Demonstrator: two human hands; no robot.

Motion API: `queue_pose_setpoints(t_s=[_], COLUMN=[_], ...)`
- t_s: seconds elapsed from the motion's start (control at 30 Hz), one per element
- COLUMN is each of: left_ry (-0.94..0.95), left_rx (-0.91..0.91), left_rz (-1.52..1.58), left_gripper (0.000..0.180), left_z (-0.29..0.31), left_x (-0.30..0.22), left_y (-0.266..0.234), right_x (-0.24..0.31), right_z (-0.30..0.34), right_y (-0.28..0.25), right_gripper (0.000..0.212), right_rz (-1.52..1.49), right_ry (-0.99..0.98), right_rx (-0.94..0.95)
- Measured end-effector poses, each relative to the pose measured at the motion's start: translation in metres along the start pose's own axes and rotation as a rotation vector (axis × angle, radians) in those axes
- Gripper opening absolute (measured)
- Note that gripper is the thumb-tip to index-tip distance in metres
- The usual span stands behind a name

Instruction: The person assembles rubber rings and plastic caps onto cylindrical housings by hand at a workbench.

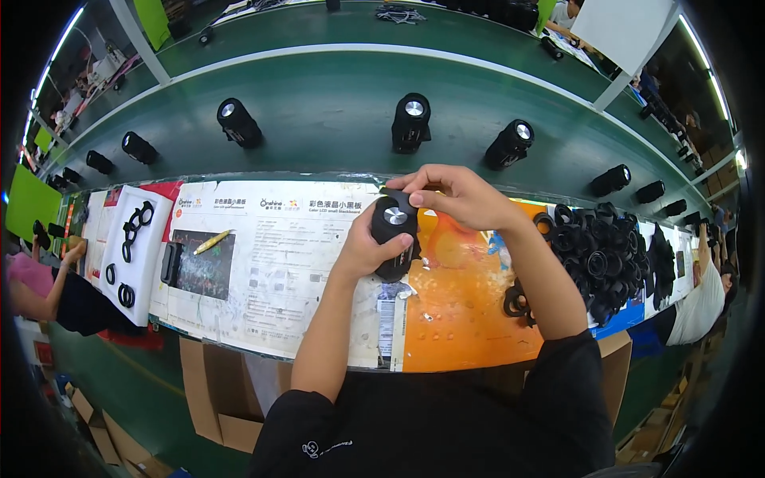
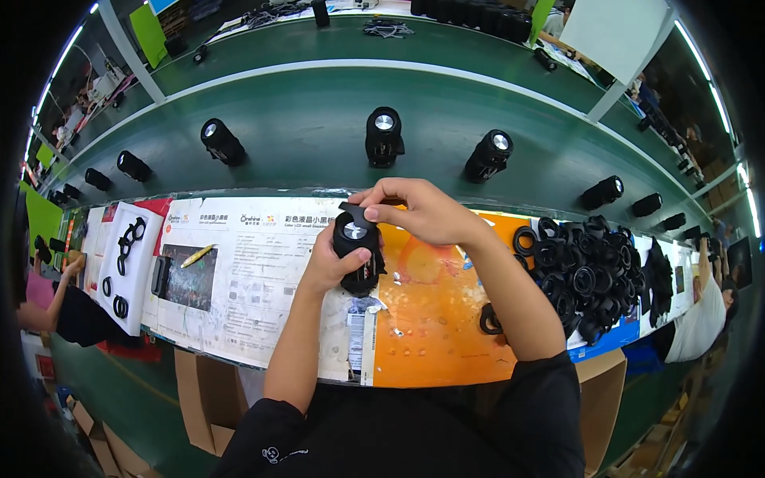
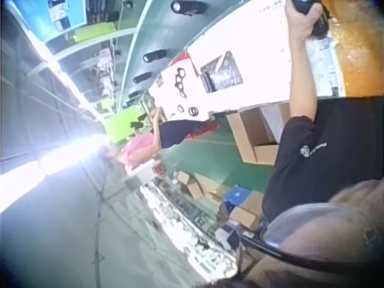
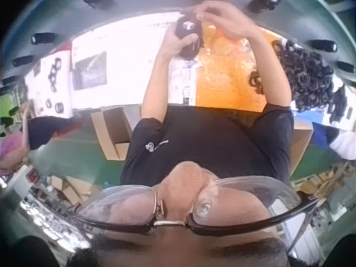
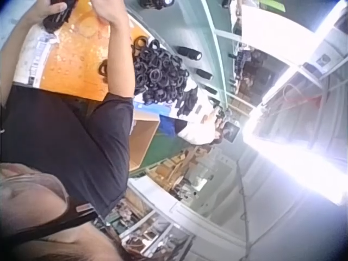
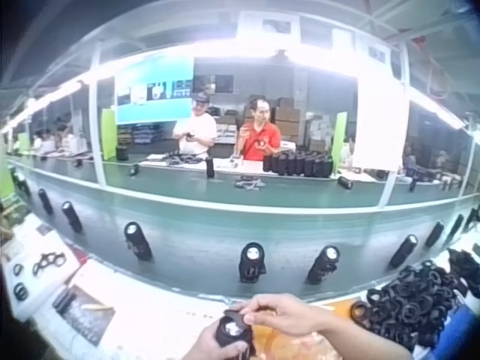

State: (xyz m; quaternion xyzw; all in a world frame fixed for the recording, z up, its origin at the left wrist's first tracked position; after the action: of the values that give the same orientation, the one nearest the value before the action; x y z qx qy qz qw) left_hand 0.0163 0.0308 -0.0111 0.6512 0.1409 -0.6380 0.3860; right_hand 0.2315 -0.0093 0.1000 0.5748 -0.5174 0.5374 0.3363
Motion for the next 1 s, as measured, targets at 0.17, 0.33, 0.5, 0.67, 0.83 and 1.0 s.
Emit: queue_pose_setpoints(t_s=[0.17,0.33,0.5,0.67,0.83,1.0], left_ry=[-0.040,-0.049,-0.034,-0.041,0.017,0.014], left_rx=[0.019,0.028,0.012,0.021,0.035,0.061], left_rz=[-0.085,-0.115,-0.154,-0.161,-0.047,-0.080], left_gripper=[0.069,0.079,0.086,0.092,0.101,0.100], left_z=[-0.001,0.002,0.001,0.000,-0.003,-0.004], left_x=[0.008,-0.001,-0.012,-0.007,-0.001,0.000], left_y=[-0.002,0.000,0.004,0.002,0.002,0.003], right_x=[0.019,0.027,0.026,0.026,0.038,0.040], right_z=[-0.012,-0.010,0.000,0.002,0.000,0.002], right_y=[-0.005,-0.005,-0.002,0.004,0.011,0.009], right_gripper=[0.018,0.017,0.022,0.020,0.029,0.044], right_rz=[0.180,0.274,0.459,0.514,0.534,0.633], right_ry=[0.050,0.027,-0.199,-0.211,-0.176,-0.356], right_rx=[0.209,0.298,0.305,0.270,0.244,0.330])
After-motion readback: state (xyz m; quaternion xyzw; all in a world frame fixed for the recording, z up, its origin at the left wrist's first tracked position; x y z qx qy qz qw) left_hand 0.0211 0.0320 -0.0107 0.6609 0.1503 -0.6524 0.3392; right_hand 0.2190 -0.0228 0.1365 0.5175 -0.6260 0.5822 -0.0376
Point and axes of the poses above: each hand's wrist, its own z-axis away from the middle knuckle, its own y-axis out of the palm, x = y × z, the point moved 2 cm from there along -z, towards the middle knuckle, and after that the axes turned 11 degrees about -y, right-handed, at the moved point
